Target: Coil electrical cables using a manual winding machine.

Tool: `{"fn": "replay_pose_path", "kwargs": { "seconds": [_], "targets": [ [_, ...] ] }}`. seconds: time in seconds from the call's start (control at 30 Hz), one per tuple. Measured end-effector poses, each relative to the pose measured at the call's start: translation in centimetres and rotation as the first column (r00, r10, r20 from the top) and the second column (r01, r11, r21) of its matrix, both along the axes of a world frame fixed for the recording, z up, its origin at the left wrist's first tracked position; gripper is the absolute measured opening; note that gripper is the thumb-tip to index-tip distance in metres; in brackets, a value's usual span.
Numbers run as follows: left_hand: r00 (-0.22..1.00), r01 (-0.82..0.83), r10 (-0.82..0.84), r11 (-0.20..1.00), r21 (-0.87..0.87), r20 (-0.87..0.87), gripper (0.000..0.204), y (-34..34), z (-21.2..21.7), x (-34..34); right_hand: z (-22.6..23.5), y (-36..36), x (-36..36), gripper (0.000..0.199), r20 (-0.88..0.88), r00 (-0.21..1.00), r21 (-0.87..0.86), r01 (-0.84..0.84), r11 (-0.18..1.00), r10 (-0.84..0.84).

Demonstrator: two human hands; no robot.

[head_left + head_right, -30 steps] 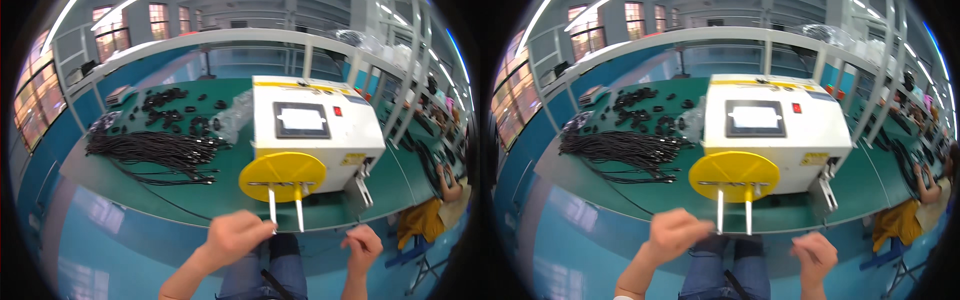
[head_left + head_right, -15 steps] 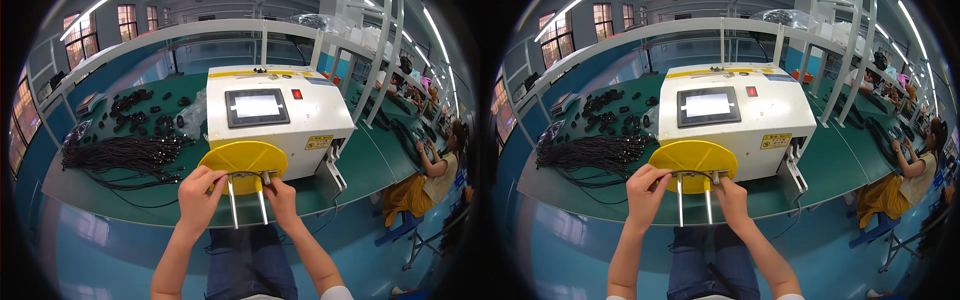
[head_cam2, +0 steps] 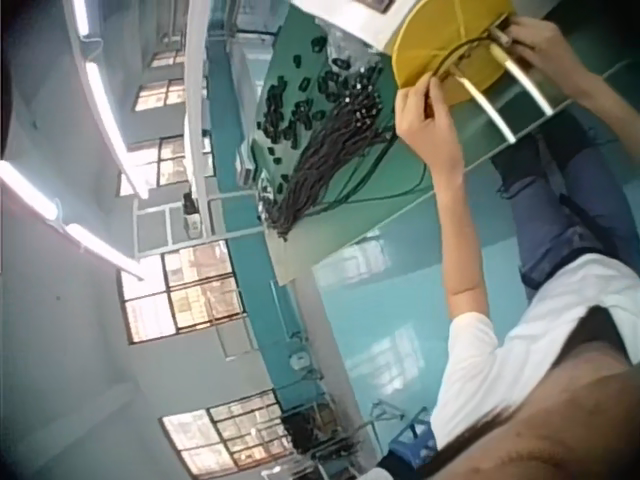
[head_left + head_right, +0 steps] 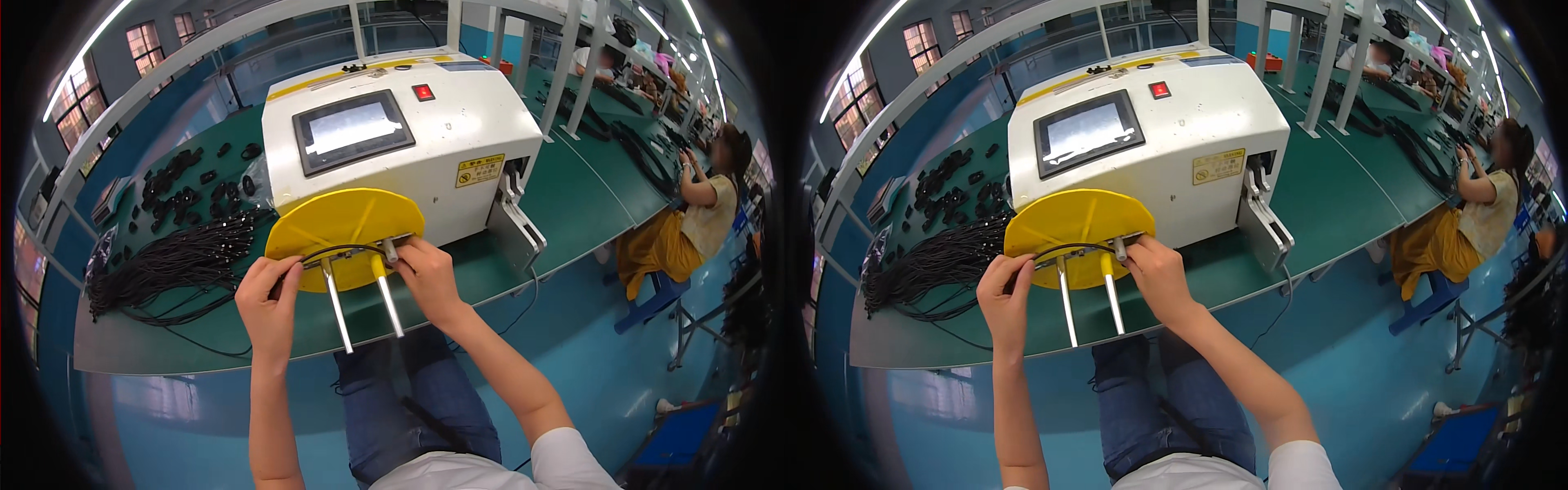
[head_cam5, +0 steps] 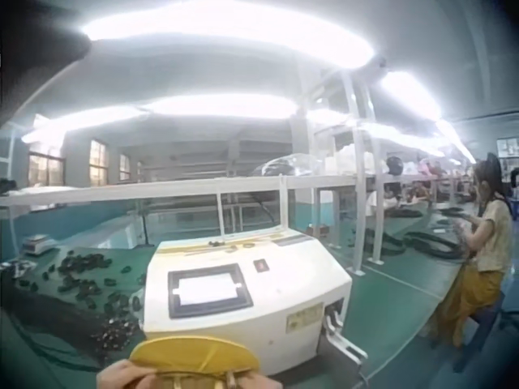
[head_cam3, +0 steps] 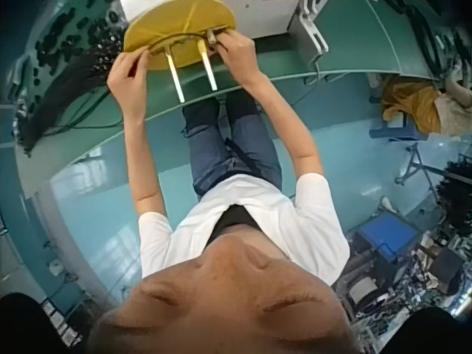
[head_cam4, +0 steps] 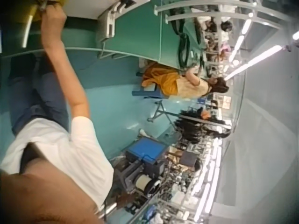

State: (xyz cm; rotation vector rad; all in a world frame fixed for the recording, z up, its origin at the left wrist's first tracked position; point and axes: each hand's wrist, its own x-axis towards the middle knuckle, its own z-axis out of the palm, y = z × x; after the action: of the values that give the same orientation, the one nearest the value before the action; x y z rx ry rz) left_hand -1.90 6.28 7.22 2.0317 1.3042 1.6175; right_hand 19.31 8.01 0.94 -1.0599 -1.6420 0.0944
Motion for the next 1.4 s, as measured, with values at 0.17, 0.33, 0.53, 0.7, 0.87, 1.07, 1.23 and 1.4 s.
{"fn": "replay_pose_path", "kwargs": {
  "seconds": [0.17,0.33,0.53,0.7,0.87,1.07,1.23,1.4],
  "targets": [
    [1.0,0.006,-0.006,1.0,-0.017,-0.009,0.007,-0.3,-0.3,-0.6,-0.2,-0.2,0.5,0.009,0.015,1.0,-0.02,0.014,1.0,-0.014],
    [0.999,0.005,-0.007,0.999,-0.037,-0.036,0.007,-0.6,-1.2,-1.3,0.2,-0.4,3.1,0.011,-0.045,0.997,-0.039,-0.066,0.997,0.064],
    [1.0,0.003,-0.004,0.999,-0.041,-0.023,0.007,-0.2,-1.7,-1.6,-0.1,-0.7,3.2,0.011,-0.021,0.998,-0.084,-0.056,0.995,0.054],
    [0.999,0.011,-0.012,0.999,-0.047,-0.032,0.008,0.1,-1.9,-1.9,0.1,-0.6,1.2,0.011,0.07,0.997,-0.055,-0.017,0.998,0.02],
    [1.0,0.014,-0.013,0.999,-0.045,0.016,0.008,-0.1,-2.9,-2.9,-0.1,-0.6,0.7,0.01,0.105,0.994,-0.042,0.026,0.999,-0.022],
    [0.993,0.037,-0.022,0.991,-0.13,0.118,0.008,-0.8,-5.8,-5.2,-0.4,-0.5,1.0,0.01,0.137,0.989,-0.06,0.062,0.996,-0.053],
    [0.987,0.067,-0.043,0.986,-0.156,0.153,0.008,-1.2,-7.4,-7.0,-0.2,-0.6,1.2,0.01,0.166,0.985,-0.044,0.053,0.998,-0.044],
    [0.959,0.09,-0.013,0.962,-0.259,0.283,0.008,-2.2,-9.5,-9.5,0.1,-1.4,2.3,0.009,0.097,0.995,-0.079,0.038,0.996,-0.03]
  ]
}}
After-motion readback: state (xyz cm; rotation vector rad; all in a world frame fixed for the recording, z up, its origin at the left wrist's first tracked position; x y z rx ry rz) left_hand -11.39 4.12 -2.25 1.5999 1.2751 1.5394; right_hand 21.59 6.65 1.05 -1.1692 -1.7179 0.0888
